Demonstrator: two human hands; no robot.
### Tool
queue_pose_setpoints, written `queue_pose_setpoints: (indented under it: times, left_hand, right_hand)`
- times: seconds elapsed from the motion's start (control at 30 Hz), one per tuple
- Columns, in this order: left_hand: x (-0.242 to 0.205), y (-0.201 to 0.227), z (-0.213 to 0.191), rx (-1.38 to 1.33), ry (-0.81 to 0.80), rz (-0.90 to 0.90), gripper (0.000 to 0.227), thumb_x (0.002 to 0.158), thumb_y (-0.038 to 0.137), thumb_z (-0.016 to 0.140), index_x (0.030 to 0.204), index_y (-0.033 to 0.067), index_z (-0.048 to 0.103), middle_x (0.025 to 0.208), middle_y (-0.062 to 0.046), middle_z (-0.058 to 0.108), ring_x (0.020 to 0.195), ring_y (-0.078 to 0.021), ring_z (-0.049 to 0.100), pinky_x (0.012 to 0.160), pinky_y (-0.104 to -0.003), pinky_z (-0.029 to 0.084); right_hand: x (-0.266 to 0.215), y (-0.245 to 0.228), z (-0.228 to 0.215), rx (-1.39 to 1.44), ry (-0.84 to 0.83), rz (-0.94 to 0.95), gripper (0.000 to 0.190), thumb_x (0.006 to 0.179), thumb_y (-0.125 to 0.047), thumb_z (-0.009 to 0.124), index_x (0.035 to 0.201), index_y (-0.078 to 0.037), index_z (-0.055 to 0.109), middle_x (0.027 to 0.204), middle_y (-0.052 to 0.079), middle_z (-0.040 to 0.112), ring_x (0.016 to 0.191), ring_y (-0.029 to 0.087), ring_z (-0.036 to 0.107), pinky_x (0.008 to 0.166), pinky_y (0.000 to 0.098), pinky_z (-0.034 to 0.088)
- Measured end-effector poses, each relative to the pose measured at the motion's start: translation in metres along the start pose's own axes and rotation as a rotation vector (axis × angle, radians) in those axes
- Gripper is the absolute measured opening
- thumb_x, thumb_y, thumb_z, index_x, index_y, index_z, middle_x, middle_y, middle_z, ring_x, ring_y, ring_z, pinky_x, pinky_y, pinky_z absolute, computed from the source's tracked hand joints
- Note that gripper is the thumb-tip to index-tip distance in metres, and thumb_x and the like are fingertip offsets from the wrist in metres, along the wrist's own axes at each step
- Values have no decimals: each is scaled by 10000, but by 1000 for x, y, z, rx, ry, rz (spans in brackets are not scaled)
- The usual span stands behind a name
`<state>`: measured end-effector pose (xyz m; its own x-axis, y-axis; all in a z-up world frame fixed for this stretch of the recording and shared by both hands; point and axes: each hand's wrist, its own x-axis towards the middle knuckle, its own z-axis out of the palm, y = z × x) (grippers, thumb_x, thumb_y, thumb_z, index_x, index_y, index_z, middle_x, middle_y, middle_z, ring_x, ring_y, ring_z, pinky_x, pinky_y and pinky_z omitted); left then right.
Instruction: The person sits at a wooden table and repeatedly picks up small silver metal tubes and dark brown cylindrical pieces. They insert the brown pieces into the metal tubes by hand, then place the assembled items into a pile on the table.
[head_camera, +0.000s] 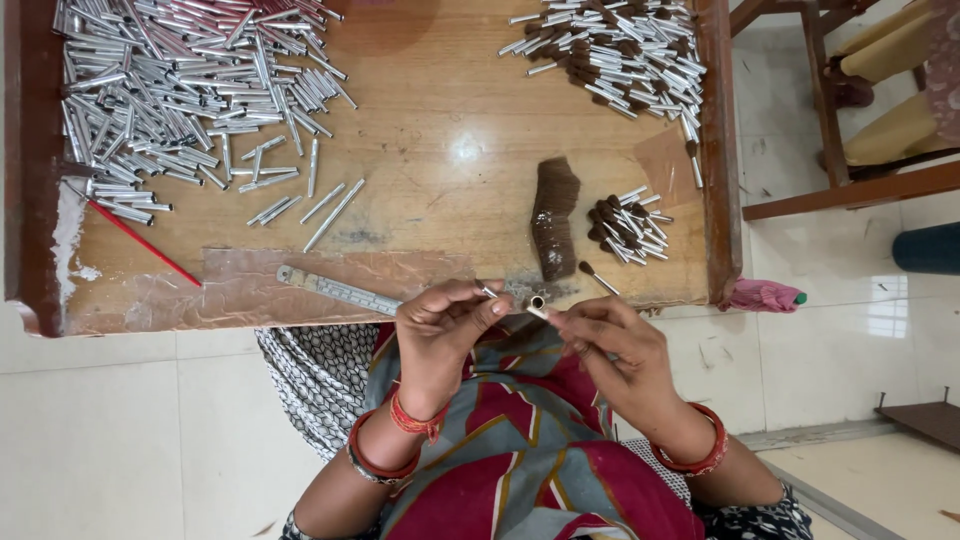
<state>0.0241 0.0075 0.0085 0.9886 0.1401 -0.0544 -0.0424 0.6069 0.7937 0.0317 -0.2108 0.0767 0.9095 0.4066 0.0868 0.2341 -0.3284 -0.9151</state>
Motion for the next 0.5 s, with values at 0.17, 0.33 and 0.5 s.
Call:
queue_pose_setpoints:
  times: [0.17, 0.33, 0.5]
  left_hand:
    - [5, 17, 7, 294, -82, 110, 196, 900, -118, 749, 1079, -40, 727, 1081, -92, 705, 1008, -157, 721, 887, -265, 611]
    - [0, 14, 16, 429, -150, 124, 179, 865, -93, 793, 1027, -30, 751, 1010, -70, 706, 905, -116, 702, 803, -237, 589]
    - [-5, 20, 28, 512, -159, -76, 148, 816, -35, 844, 949, -4, 786, 900, -44, 718, 683, -84, 645, 581, -215, 520]
  right_hand:
    - [13, 22, -41, -625, 344, 65, 508, 849, 147, 564, 1314, -13, 692, 1222, 171, 617, 1007, 270, 680, 846, 361, 554]
    - [25, 20, -47, -991, 484, 8, 425, 932, 102, 630, 1349, 38, 677, 1314, 218, 599, 1148, 383, 639, 953, 428, 529]
    - [24, -3, -21, -40, 116, 35, 229, 889, 23, 707, 1107, -34, 748, 1130, 114, 733, 1004, 195, 732, 848, 297, 613]
